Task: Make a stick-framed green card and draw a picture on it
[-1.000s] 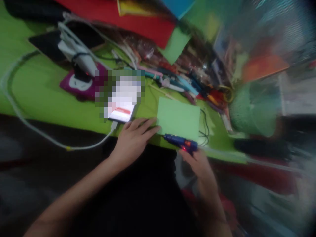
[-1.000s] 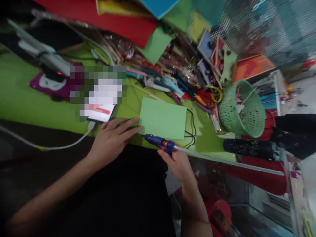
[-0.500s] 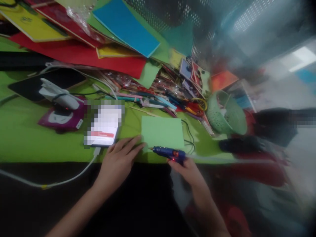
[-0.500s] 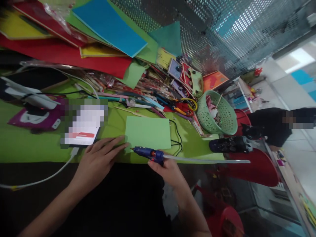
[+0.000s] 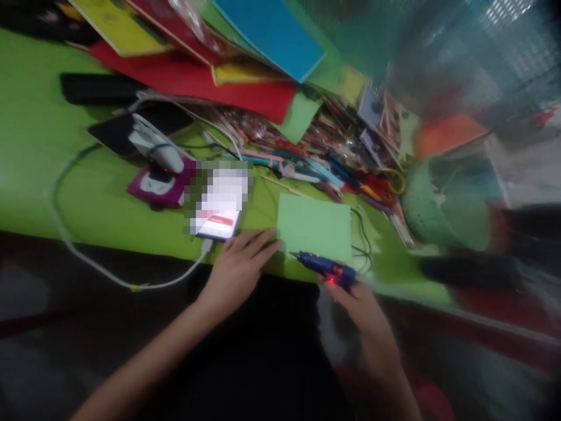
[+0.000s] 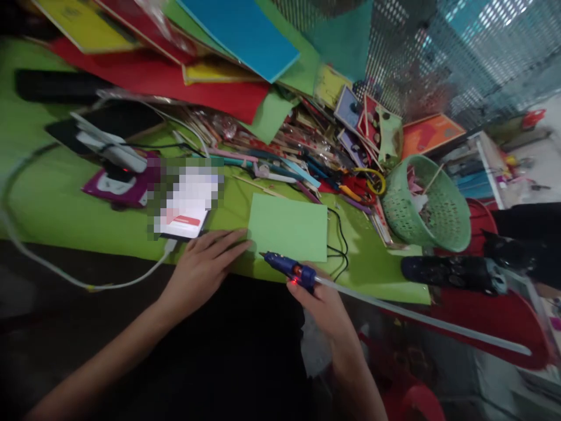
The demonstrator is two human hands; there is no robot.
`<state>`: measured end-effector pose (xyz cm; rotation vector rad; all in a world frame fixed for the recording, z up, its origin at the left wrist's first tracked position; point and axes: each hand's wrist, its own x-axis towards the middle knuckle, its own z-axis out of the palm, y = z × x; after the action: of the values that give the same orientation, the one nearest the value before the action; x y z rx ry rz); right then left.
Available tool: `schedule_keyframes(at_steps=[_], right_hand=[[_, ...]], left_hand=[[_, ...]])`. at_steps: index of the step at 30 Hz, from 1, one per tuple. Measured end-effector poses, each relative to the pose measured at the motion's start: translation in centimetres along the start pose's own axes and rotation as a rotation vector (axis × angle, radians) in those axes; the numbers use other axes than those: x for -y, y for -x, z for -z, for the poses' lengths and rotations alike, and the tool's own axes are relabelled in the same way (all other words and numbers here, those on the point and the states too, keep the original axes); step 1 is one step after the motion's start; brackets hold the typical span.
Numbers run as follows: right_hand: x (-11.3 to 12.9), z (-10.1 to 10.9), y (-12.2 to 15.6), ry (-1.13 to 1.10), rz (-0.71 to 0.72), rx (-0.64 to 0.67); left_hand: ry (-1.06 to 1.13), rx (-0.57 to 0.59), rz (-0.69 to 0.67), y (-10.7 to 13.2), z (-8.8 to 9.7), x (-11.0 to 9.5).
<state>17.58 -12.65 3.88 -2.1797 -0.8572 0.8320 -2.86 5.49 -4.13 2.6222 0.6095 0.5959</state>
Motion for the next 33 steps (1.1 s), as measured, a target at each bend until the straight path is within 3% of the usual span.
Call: schedule_keyframes(at_steps=[3, 33], right_hand=[[-0.3, 0.1, -0.2, 0.002, -0.013, 0.064], [1.5, 0.1, 0.0, 0.016, -0.125, 0.049]], left_hand=[[0.013, 0.002, -0.001, 0.0, -0.1, 0.0], [-0.014, 0.007, 0.016, -0.2, 0.3, -0.4]])
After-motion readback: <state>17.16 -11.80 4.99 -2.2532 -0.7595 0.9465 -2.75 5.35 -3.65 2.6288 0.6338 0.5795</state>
